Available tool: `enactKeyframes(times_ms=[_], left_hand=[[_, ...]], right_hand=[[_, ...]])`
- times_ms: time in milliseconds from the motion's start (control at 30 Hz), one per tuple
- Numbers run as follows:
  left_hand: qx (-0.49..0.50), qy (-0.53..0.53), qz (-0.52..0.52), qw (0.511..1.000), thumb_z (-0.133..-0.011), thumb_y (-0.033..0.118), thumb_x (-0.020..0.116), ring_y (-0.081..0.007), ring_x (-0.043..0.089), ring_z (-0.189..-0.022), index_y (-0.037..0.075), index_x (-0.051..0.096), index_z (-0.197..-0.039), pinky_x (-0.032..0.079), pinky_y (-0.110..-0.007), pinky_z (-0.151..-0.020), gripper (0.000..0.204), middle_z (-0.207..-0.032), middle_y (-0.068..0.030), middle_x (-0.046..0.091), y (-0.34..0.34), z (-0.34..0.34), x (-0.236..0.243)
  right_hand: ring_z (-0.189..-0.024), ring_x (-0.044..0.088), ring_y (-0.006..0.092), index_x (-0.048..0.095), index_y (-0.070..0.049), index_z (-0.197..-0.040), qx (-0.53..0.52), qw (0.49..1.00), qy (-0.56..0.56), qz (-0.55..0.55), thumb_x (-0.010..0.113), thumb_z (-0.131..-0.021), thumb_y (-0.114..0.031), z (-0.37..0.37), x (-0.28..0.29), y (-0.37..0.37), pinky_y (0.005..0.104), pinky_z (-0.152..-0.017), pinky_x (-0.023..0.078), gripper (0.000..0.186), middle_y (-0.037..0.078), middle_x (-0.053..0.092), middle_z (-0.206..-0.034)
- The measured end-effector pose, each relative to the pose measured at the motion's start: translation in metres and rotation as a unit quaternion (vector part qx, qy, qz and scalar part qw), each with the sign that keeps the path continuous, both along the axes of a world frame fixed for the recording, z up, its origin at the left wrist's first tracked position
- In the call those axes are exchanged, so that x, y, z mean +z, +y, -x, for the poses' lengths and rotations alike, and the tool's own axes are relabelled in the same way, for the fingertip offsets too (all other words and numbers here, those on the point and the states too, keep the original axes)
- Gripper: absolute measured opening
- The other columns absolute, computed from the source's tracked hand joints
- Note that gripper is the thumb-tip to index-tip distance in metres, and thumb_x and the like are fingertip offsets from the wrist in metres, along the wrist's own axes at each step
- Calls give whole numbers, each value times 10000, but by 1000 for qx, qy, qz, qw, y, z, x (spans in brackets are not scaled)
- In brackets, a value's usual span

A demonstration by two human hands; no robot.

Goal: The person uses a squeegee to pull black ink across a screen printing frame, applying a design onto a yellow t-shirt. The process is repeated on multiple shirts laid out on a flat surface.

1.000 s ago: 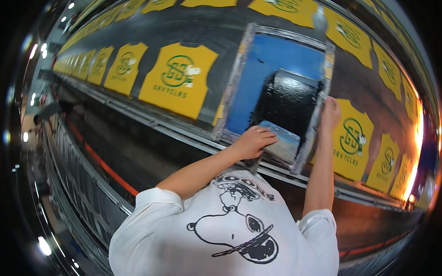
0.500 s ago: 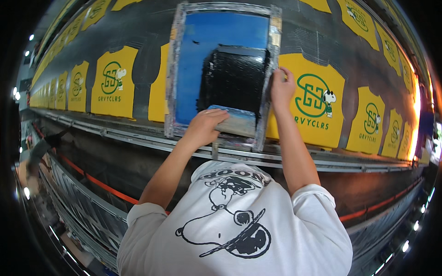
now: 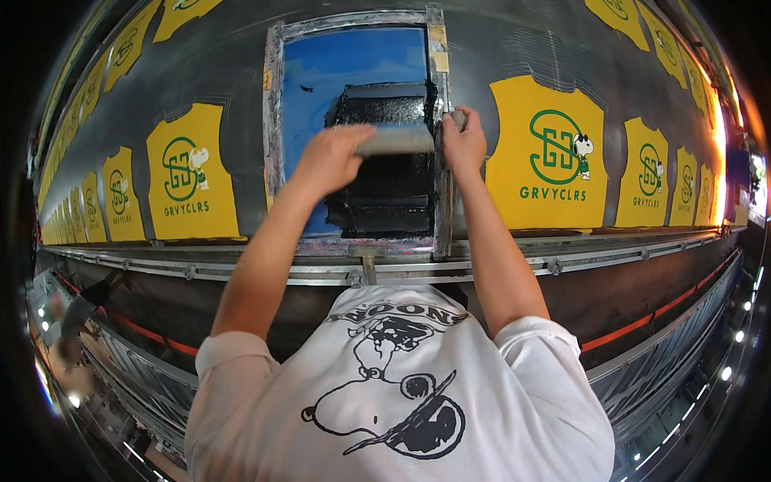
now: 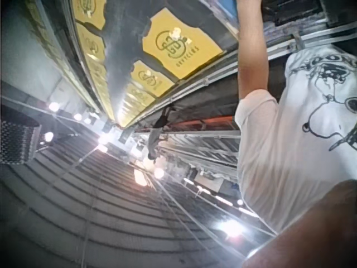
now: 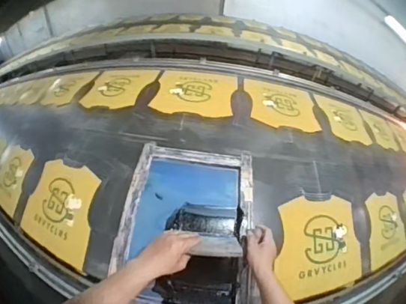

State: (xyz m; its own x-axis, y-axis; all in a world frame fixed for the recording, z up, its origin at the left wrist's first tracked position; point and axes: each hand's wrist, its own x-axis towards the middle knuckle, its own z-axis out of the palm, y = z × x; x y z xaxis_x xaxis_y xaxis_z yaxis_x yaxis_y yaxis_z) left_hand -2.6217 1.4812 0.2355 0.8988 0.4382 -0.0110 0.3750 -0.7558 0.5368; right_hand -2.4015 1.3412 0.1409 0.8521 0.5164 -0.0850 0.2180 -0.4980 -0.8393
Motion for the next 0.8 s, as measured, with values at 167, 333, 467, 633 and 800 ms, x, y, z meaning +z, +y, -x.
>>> enactKeyframes(times_ms=[167,333,467,633,800], left_hand=[[9,74,24,997,-826,128,726,-370,684,-1047,136,744,-1175,549,-458,-886,350,-1140,-142,734,68,-65,-9],[1,99,12,995,-827,221,761,-375,707,-937,143,767,-1114,561,-482,-833,297,-981,-149,751,80,-79,-17],[23,124,-61,990,-809,325,798,-364,721,-875,87,786,-991,578,-468,-802,300,-886,-168,747,82,-82,-20],[49,101,-100,989,-757,447,826,-365,722,-795,97,799,-887,580,-468,-734,374,-804,-163,738,79,-87,-17],[49,142,-77,986,-738,405,835,-342,735,-780,112,800,-816,592,-449,-726,305,-778,-145,742,40,-65,-10]], right_hand=[[-968,705,302,636,-93,-1237,8,1000,1,6,712,-913,-307,-1,4,0,388,-869,526,395,171,726,-1056],[-983,675,300,693,-76,-1154,35,987,-158,5,783,-864,-402,-13,18,8,412,-854,503,445,165,707,-982],[-940,664,330,715,-72,-1033,310,896,-315,-37,802,-827,-407,-23,76,64,452,-814,493,403,153,697,-922],[-841,676,357,664,-58,-843,383,860,-321,104,799,-815,-306,-28,65,88,467,-761,494,283,128,699,-825],[-772,654,374,623,-61,-804,401,863,-299,71,810,-784,-238,-7,56,51,466,-706,485,258,131,669,-772]])
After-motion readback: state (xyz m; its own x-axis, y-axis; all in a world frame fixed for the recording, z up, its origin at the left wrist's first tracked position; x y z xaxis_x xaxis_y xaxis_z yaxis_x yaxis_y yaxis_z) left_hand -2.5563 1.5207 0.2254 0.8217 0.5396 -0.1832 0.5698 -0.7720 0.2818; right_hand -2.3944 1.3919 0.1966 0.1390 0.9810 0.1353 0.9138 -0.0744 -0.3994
